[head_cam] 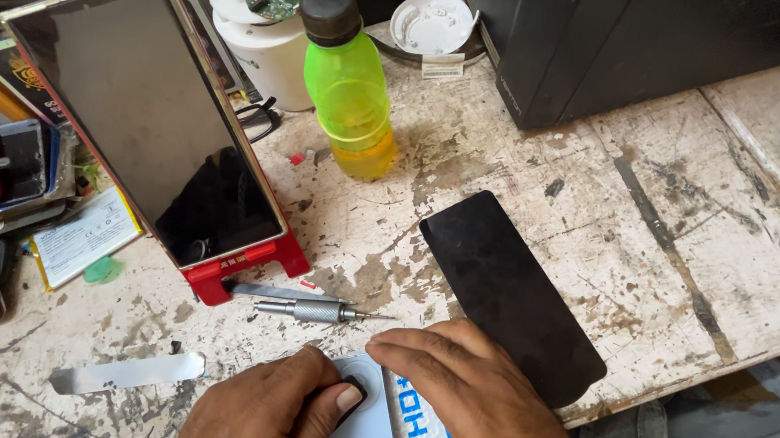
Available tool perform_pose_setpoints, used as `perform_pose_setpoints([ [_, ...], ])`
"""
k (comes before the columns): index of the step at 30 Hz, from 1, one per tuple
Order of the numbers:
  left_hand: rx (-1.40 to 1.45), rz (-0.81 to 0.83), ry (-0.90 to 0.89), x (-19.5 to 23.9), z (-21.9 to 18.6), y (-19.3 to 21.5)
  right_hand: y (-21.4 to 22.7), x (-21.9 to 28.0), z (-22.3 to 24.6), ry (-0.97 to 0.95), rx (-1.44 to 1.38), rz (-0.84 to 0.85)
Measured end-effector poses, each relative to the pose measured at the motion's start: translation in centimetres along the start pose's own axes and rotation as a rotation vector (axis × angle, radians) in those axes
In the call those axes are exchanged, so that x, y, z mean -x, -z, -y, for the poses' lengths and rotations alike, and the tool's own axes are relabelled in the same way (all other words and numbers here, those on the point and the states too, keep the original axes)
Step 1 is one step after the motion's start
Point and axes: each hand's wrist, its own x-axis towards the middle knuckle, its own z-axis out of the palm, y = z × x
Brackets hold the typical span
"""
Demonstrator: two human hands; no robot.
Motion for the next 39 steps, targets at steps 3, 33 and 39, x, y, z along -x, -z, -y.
perform_pose_setpoints([
  [3,0.009,-0.012,-0.020,0.0,0.1,-0.1,0.1,0.0,0.0,0.018,0.012,-0.010],
  [33,0.040,-0.074,-0.077,0.3,0.1,-0.5,0.7,0.0,0.3,-0.030,-0.079,0.035],
  [39,-0.025,-0.017,-0.008,0.2,-0.2,-0.5,2.8,0.0,2.5,-0.067,-0.142,-0.032],
])
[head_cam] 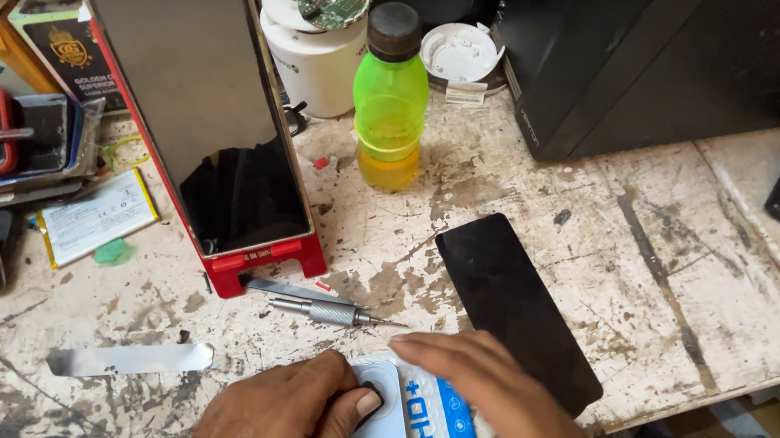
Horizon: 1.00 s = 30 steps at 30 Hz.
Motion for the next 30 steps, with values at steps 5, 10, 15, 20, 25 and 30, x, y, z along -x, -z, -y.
perform_pose_setpoints([
  [5,-0.010,-0.018,-0.026,0.3,0.3,-0.4,3.1,-2.8,1.6,-0.364,0.430,-0.336],
  [10,-0.003,-0.045,-0.039,-0.3,-0.3,-0.1,4.7,-6.4,0.7,-0.514,0.759,-0.204],
  [15,0.053,-0.071,-0.025,0.3,-1.0,0.7,4.6,-7.7,1.4,-0.610,0.703,-0.106],
  [20,0.031,-0.082,-0.035,0.4,-1.4,1.0,5.0,-7.4,2.2,-0.535,0.740,-0.160],
  [25,-0.023,-0.124,-0.094,0.0,-0.4,0.0,6.4,-3.5,3.2,-0.752,0.669,-0.161],
  [30,-0.062,-0.033,-0.031,-0.2,0.6,-0.9,5.4,-1.4,2.8,-0.671,0.765,-0.026],
])
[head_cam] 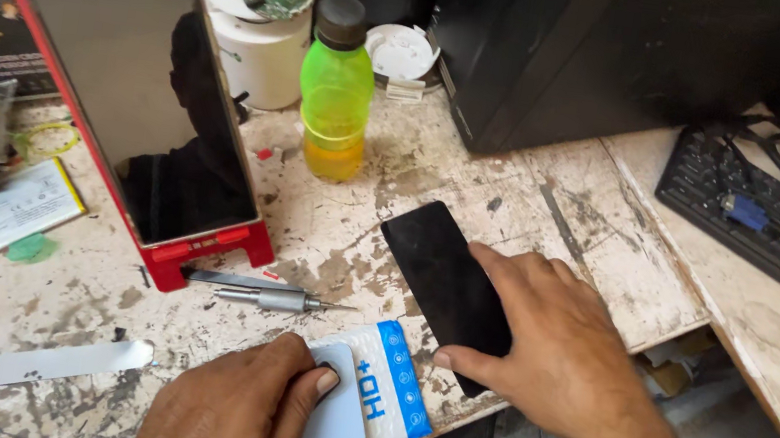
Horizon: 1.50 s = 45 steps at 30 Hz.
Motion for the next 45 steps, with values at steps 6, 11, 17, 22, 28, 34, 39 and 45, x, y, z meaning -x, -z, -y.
perform_pose_setpoints([
  [6,0.002,-0.043,-0.041,0.2,-0.6,0.4,0.2,-0.3,0.2,0.003,-0.057,0.016],
  [11,0.002,-0.079,-0.054,0.5,-0.9,0.4,0.2,0.2,0.9,0.023,-0.193,-0.017],
  [17,-0.015,-0.039,-0.062,0.2,-1.3,1.1,-0.7,-0.5,0.2,0.029,-0.291,-0.049],
  [22,-0.013,-0.040,-0.024,0.3,-2.2,1.6,-2.2,-0.7,-1.3,0.120,-0.942,-0.199],
  [28,0.005,-0.057,-0.031,0.4,-3.0,2.5,-4.5,-0.9,-0.8,0.340,-1.940,-0.185],
  [34,0.002,-0.087,-0.044,0.7,-3.1,2.6,-4.8,-0.6,1.3,0.178,-1.366,0.072],
  [39,-0.020,-0.025,-0.012,0.6,-3.2,2.8,-4.1,0.1,2.9,0.106,-1.044,0.100],
  [45,-0.011,-0.030,-0.012,0.7,-3.3,2.8,-3.8,1.0,4.6,0.163,-0.922,-0.062],
])
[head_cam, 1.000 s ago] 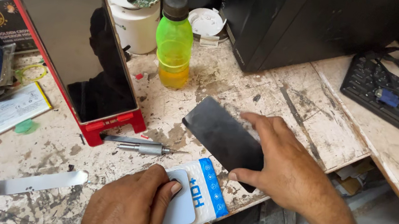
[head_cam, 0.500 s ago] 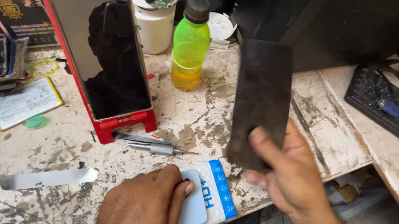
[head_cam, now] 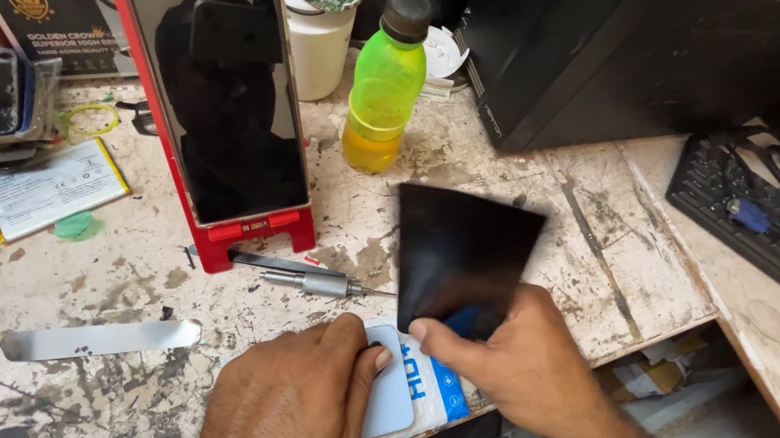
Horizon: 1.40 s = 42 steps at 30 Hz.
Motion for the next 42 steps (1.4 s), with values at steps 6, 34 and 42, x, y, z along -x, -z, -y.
perform_pose_setpoints([
  [6,-0.018,0.010,-0.015,0.1,0.1,0.0,-0.8,0.2,1.3,-0.062,0.094,0.027],
  [34,0.051,0.073,-0.049,0.6,-0.3,1.6,-1.7,-0.1,2.3,-0.165,0.307,-0.035],
  [42,0.101,-0.067,-0.104,0.7,0.3,0.7,-2.4,1.2,2.0,0.346,0.570,-0.070],
])
